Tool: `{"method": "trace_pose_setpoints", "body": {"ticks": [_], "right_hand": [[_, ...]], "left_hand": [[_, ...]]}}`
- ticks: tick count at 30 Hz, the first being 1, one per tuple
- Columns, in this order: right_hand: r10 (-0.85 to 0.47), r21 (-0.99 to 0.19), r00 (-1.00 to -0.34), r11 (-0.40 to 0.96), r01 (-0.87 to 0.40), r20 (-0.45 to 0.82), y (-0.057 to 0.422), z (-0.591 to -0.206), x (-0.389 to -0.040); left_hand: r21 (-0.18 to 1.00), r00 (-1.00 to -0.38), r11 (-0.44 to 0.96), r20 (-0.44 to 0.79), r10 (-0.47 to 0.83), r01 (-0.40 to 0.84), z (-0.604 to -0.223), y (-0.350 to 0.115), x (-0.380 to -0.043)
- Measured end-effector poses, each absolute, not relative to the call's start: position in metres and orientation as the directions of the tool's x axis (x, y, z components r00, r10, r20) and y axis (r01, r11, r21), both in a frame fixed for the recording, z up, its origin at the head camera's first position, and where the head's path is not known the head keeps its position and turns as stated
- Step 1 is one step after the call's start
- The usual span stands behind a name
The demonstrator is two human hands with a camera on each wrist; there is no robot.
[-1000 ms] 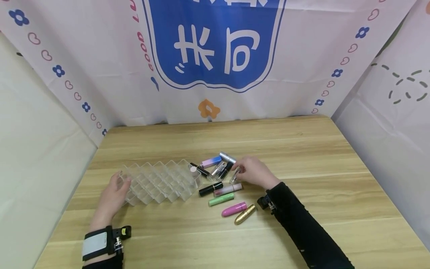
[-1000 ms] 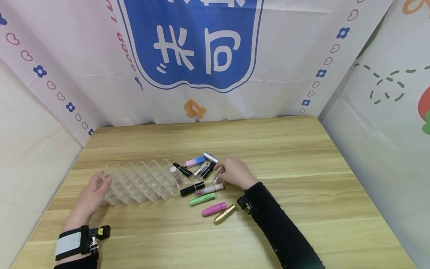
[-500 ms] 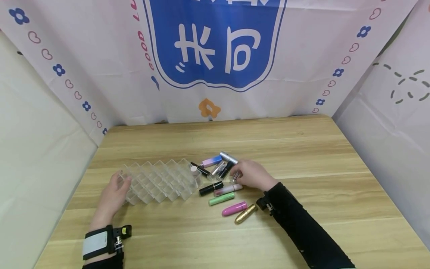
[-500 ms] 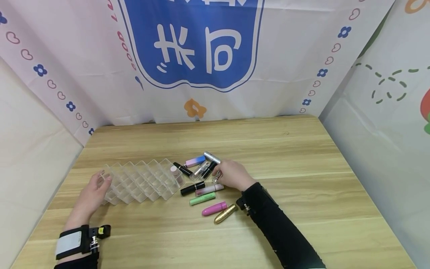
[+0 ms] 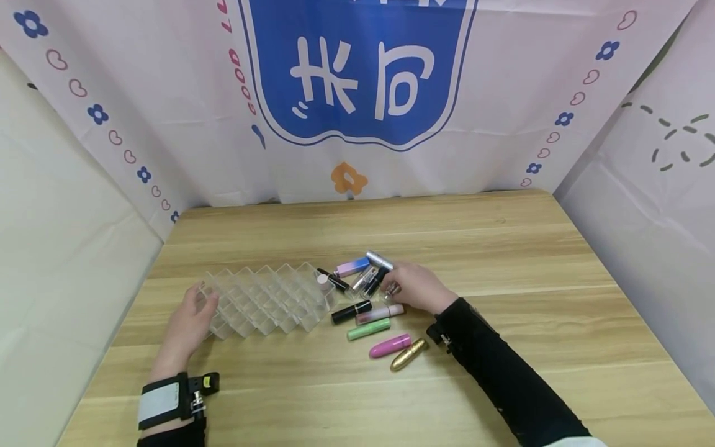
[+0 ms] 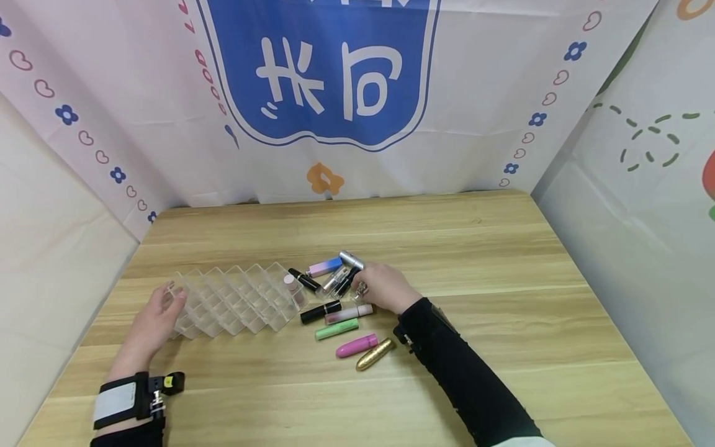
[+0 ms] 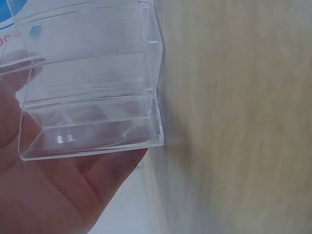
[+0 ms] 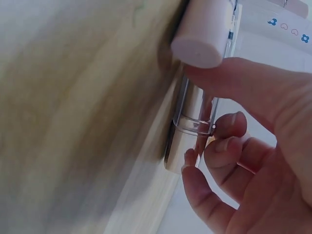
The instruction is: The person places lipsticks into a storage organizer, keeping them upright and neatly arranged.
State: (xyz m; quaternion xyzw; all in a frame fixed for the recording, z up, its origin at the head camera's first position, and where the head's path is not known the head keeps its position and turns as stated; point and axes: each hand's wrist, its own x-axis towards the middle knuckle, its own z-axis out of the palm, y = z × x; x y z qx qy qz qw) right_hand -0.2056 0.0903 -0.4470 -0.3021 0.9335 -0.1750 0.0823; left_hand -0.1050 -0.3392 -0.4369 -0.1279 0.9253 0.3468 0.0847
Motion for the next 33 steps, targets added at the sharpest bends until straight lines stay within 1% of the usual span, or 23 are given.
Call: {"method": "trace_pose_setpoints", "body": {"ticks": [6,11,16,22,28,33], "right_hand": [[-0.605,-0.372,-0.796,0.745,-0.553,-0.028,0.09,-0.447,-0.207],[-0.605,-0.395,-0.796,0.731,-0.557,0.004,0.091,-0.446,-0.207],[-0.585,-0.416,-0.81,0.727,-0.547,0.043,0.094,-0.443,-0.208],[-0.554,-0.436,-0.831,0.737,-0.516,0.045,0.096,-0.438,-0.208],[-0.522,-0.502,-0.852,0.728,-0.467,0.036,0.098,-0.434,-0.208],[-0.516,-0.55,-0.856,0.705,-0.447,0.034,0.1,-0.43,-0.206]], "left_hand": [[0.618,-0.953,0.729,-0.246,-0.176,-0.295,-0.436,-0.339,-0.105],[0.619,-0.954,0.73,-0.243,-0.174,-0.29,-0.436,-0.339,-0.105],[0.617,-0.952,0.729,-0.25,-0.178,-0.298,-0.436,-0.34,-0.106],[0.61,-0.949,0.731,-0.257,-0.182,-0.305,-0.436,-0.34,-0.107],[0.607,-0.949,0.733,-0.256,-0.185,-0.307,-0.436,-0.34,-0.108],[0.613,-0.952,0.732,-0.245,-0.184,-0.299,-0.436,-0.339,-0.106]]}}
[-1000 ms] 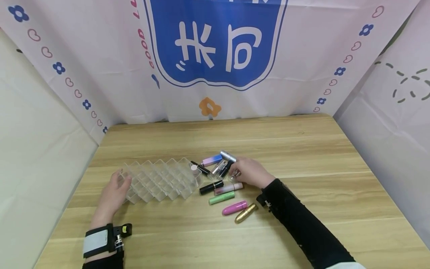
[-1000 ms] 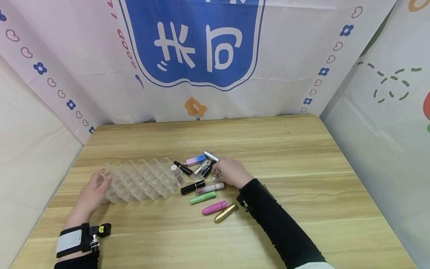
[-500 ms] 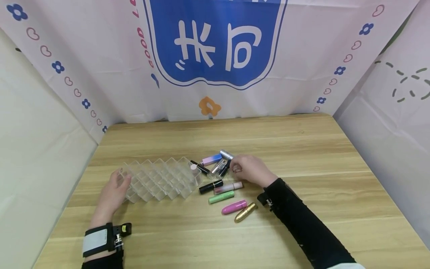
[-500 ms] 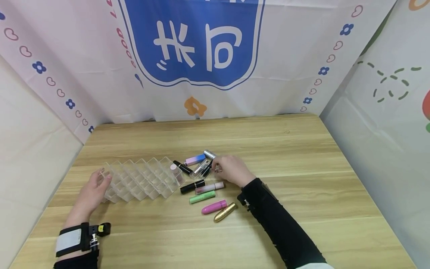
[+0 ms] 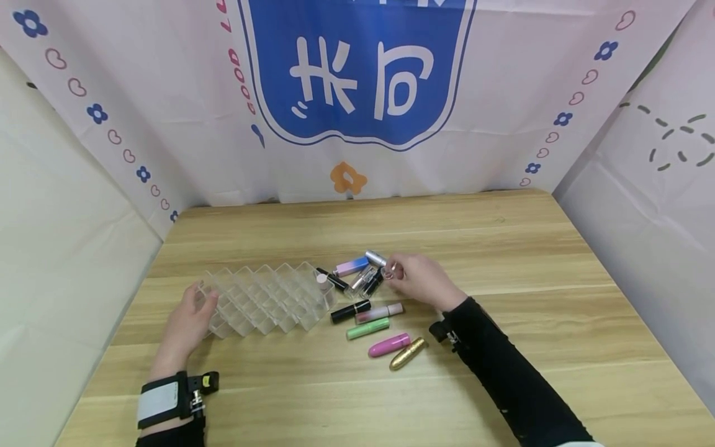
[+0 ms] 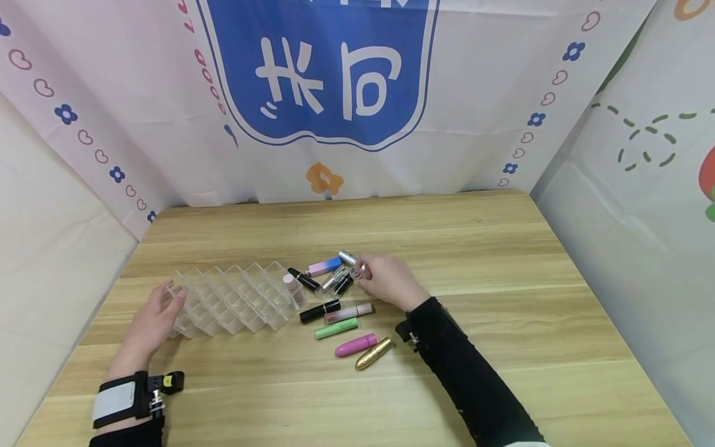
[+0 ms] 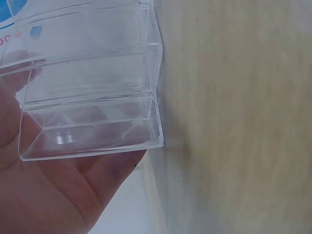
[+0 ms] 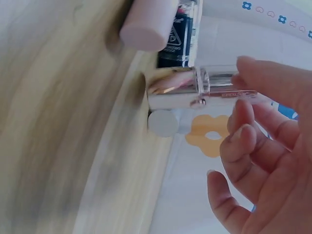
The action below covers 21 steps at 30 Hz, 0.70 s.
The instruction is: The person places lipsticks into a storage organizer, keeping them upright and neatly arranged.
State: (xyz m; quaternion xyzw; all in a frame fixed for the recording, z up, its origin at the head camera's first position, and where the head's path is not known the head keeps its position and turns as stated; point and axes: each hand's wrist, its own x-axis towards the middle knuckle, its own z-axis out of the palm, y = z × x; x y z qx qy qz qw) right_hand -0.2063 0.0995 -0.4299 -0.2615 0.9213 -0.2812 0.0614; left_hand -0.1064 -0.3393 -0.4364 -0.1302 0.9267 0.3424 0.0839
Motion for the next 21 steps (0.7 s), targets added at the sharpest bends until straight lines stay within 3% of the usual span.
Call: {"method": "trace_pose_setpoints", "body": {"ticks": [21], "right_hand": [[-0.466,-0.717,-0.878,0.575,-0.394,0.109,0.076,-0.414,-0.195]], "left_hand": [[0.614,-0.954,0.733,-0.24,-0.181,-0.293,-0.435,-0.338,-0.105]]}}
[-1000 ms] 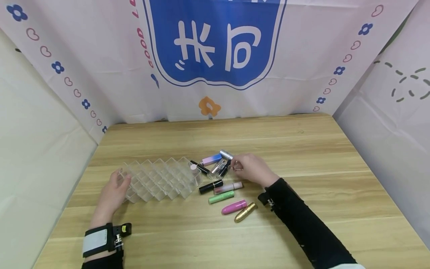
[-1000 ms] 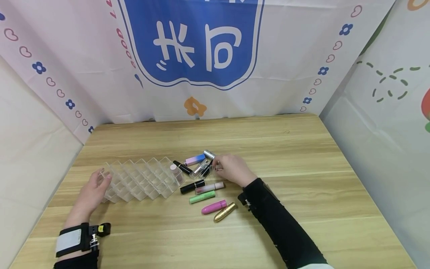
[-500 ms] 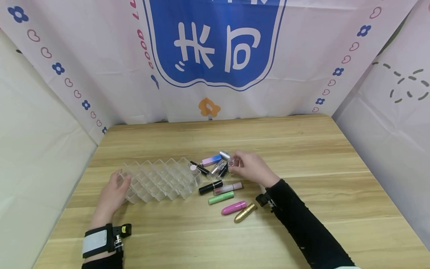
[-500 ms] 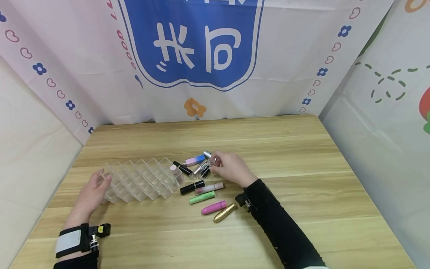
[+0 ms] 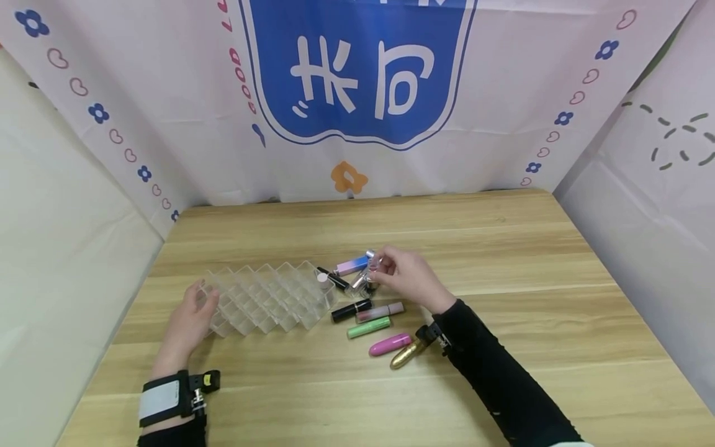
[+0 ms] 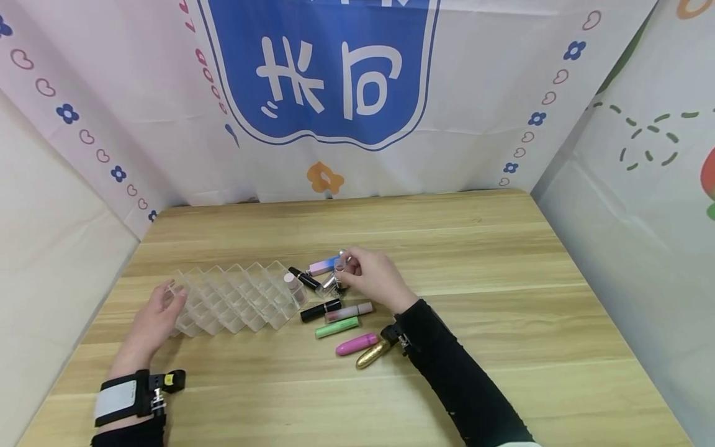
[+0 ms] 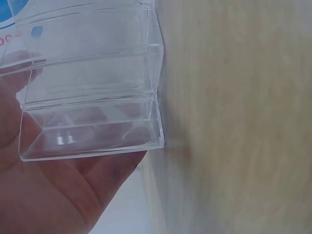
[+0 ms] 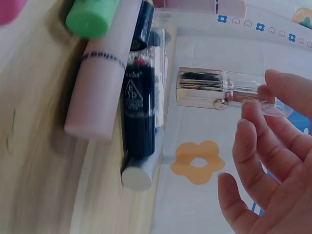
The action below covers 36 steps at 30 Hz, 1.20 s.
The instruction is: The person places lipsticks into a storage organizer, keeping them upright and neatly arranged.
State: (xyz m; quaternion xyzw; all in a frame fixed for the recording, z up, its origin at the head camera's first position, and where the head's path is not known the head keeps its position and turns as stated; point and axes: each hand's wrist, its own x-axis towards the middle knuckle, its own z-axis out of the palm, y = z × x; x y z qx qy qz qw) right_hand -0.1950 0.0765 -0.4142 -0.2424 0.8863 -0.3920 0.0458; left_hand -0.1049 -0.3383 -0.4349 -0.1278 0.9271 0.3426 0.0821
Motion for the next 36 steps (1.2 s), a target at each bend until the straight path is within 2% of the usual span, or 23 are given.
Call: {"method": "trace_pose_setpoints", "body": {"ticks": [6,13,22,36], "right_hand": [[-0.456,-0.739,-0.878,0.541,-0.401,0.143,0.067,-0.413,-0.191],[-0.474,-0.7,-0.853,0.533,-0.474,0.217,0.057,-0.412,-0.182],[-0.497,-0.677,-0.833,0.528,-0.513,0.243,0.044,-0.407,-0.173],[-0.485,-0.813,-0.839,0.369,-0.451,0.246,0.013,-0.403,-0.16]], "left_hand": [[0.615,-0.955,0.733,-0.239,-0.176,-0.289,-0.434,-0.338,-0.105],[0.613,-0.952,0.732,-0.25,-0.176,-0.296,-0.434,-0.338,-0.105],[0.621,-0.951,0.725,-0.252,-0.177,-0.299,-0.435,-0.339,-0.105],[0.628,-0.953,0.72,-0.248,-0.174,-0.295,-0.438,-0.341,-0.106]]}}
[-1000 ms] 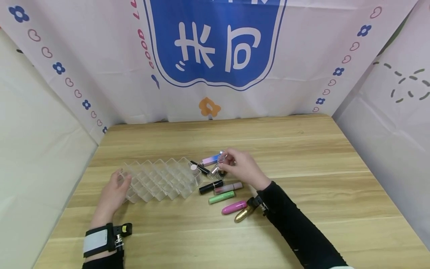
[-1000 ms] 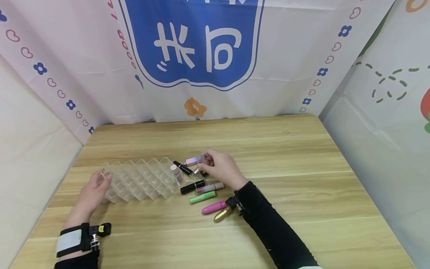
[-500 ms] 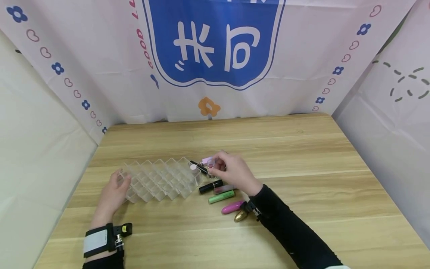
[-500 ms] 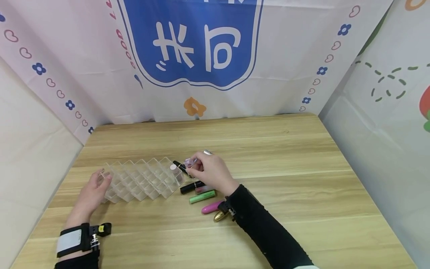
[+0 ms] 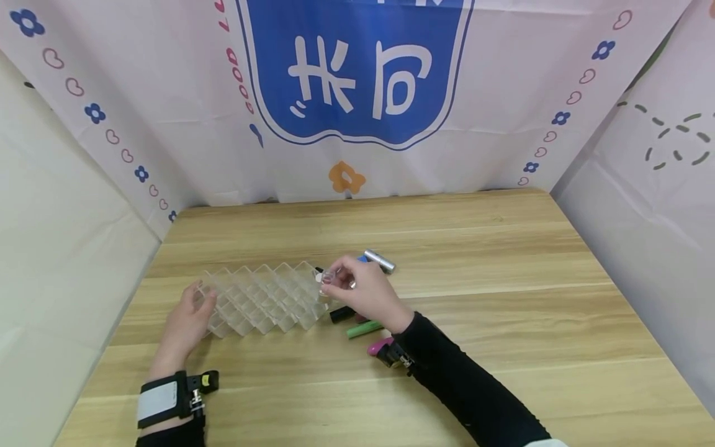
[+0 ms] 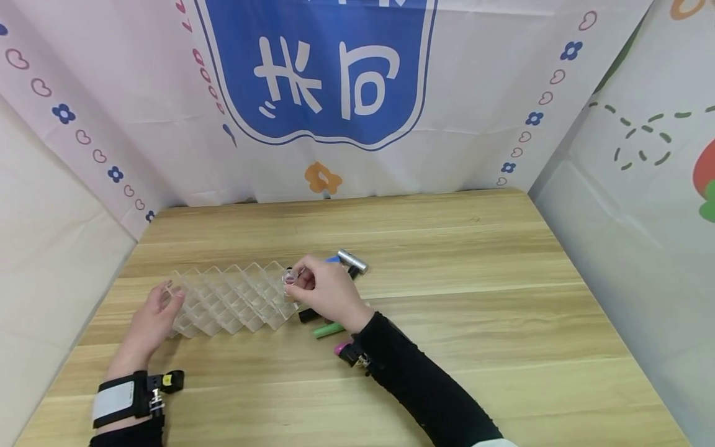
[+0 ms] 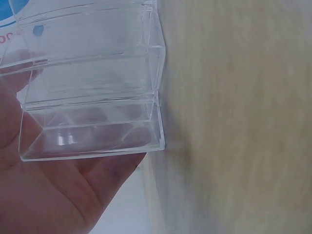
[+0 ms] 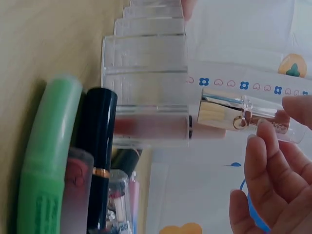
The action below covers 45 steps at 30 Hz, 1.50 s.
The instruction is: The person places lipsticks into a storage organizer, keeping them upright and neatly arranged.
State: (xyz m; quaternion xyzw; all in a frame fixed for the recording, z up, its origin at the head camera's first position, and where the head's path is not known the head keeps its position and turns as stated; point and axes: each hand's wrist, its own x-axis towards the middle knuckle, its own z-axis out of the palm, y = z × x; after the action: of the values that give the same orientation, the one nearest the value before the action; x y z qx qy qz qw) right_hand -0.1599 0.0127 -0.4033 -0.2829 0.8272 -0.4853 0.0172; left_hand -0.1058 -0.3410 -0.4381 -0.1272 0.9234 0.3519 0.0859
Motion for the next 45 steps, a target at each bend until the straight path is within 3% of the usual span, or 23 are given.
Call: {"method": "trace_pose_setpoints", "body": {"ticks": [21,45], "right_hand": [[-0.463,-0.786,-0.849,0.413,-0.46,0.253,-0.005,-0.41,-0.153],[-0.447,-0.619,-0.846,0.588,-0.522,0.289,-0.02,-0.417,-0.15]], "left_hand": [[0.632,-0.956,0.719,-0.236,-0.177,-0.289,-0.435,-0.336,-0.107],[0.629,-0.954,0.719,-0.236,-0.185,-0.295,-0.437,-0.339,-0.105]]}}
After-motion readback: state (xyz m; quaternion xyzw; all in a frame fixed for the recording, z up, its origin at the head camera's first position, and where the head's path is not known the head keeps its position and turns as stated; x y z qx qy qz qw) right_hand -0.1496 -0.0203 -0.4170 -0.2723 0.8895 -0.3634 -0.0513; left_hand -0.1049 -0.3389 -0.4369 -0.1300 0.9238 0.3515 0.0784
